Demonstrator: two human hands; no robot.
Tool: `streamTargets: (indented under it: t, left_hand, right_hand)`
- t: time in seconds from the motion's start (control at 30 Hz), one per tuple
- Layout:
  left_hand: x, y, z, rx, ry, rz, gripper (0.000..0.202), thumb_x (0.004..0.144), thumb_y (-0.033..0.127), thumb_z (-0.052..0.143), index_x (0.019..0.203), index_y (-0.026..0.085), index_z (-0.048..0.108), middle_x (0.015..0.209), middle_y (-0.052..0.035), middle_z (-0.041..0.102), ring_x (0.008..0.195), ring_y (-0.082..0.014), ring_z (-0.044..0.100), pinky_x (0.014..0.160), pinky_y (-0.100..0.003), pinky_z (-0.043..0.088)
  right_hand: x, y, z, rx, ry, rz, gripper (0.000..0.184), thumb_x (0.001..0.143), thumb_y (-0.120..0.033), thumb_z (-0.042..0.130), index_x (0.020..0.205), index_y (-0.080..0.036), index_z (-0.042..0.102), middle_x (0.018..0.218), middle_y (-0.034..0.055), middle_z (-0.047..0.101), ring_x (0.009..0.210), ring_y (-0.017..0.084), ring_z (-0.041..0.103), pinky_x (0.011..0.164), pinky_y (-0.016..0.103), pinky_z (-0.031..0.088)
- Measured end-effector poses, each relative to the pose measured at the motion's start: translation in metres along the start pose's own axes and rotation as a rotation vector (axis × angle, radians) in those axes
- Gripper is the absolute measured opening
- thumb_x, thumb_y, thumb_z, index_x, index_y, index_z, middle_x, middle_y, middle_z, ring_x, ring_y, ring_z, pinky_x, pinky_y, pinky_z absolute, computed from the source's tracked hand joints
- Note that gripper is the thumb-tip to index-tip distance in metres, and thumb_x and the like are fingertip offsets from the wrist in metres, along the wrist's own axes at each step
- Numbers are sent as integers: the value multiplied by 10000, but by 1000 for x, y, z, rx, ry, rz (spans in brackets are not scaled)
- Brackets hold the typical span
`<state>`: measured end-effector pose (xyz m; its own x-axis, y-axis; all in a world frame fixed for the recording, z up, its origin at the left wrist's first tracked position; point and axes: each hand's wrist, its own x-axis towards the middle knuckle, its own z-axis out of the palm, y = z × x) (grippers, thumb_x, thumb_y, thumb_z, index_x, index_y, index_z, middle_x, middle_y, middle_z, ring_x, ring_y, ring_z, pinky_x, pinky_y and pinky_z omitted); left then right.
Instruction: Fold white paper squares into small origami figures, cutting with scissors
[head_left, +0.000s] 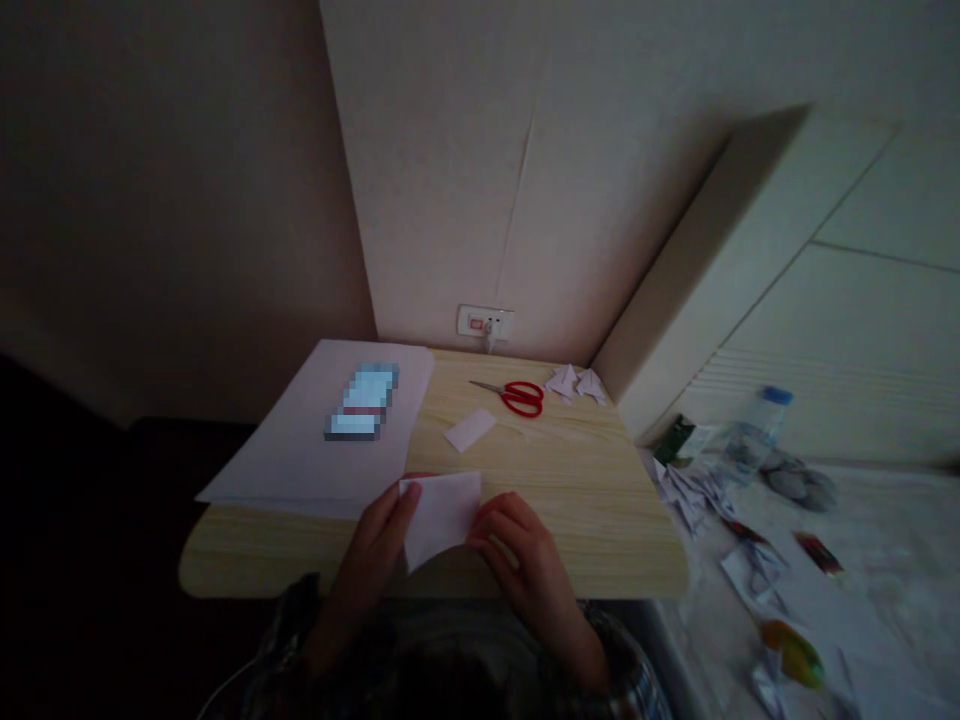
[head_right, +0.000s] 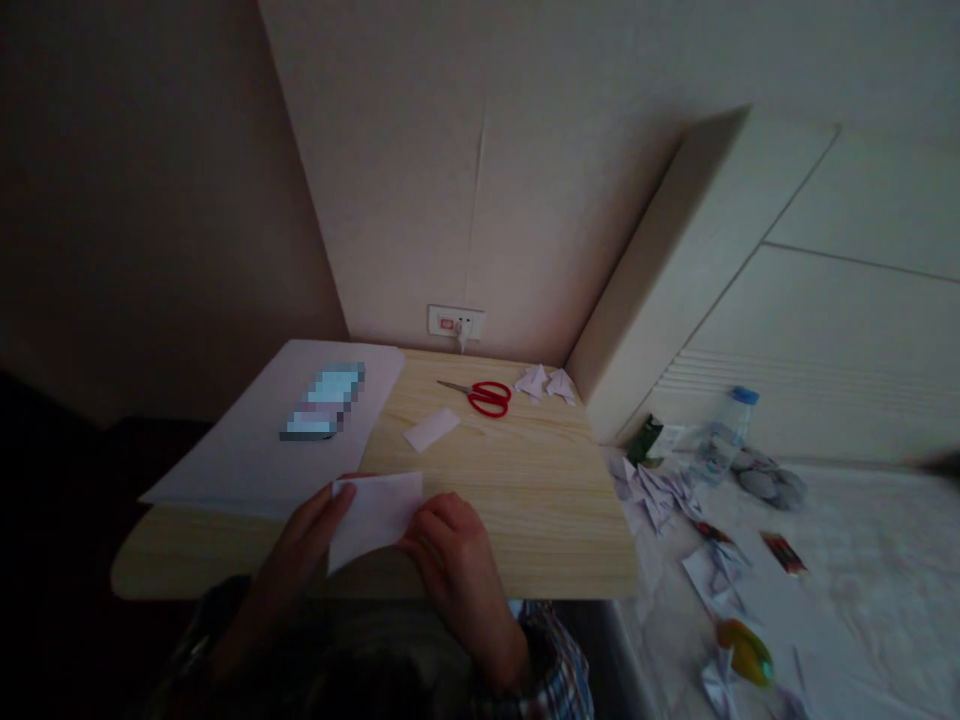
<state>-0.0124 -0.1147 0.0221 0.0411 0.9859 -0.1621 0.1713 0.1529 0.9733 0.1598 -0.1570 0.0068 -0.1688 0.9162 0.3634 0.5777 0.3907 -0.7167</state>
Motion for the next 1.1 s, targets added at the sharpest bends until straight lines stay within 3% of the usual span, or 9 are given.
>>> streamTargets:
  t: [0.17,0.47,0.7,0.93,1.1]
  left_hand:
    - [3,1,2,-59,-80,22,413,831,489,476,925,165,714,916,-67,740,885,-246,648,824,-286,487]
    - [7,-8,-5,-63,-46,64,405,852,450,449,931,153,713,918,-68,733,836,-226,630,825,-295,477]
    - [9,-11,-6,-76,-63,8,415,836,467,468,946,137,693,906,-74,725,807,-225,626,774,-295,486]
    - [10,-10,1,-20,-47,-14,382,787,485,500,855,154,676,803,-53,709,761,-230,614,727,-300,493]
    - [7,-7,7,-35,-63,8,321,767,466,507,784,184,660,722,-26,688,719,-224,613,681,-288,500]
  right_hand:
    - [0,2,3,52,-35,6,116,905,-191,565,821,-202,644,906,51,629,872,188,584,779,294,482]
    - [6,-3,10,78,-177,39,164,836,-99,619,950,-215,602,990,42,585,943,192,564,839,296,467]
    - [9,-12,16,-112,-158,63,224,759,-125,732,910,-213,592,976,44,579,927,226,520,810,349,427]
    - [5,-12,12,-92,-166,56,306,729,-199,786,963,-223,591,1019,33,584,957,218,519,834,340,413]
    - [0,-8,8,-68,-119,77,219,756,-154,756,905,-221,610,970,19,600,937,201,531,829,320,416]
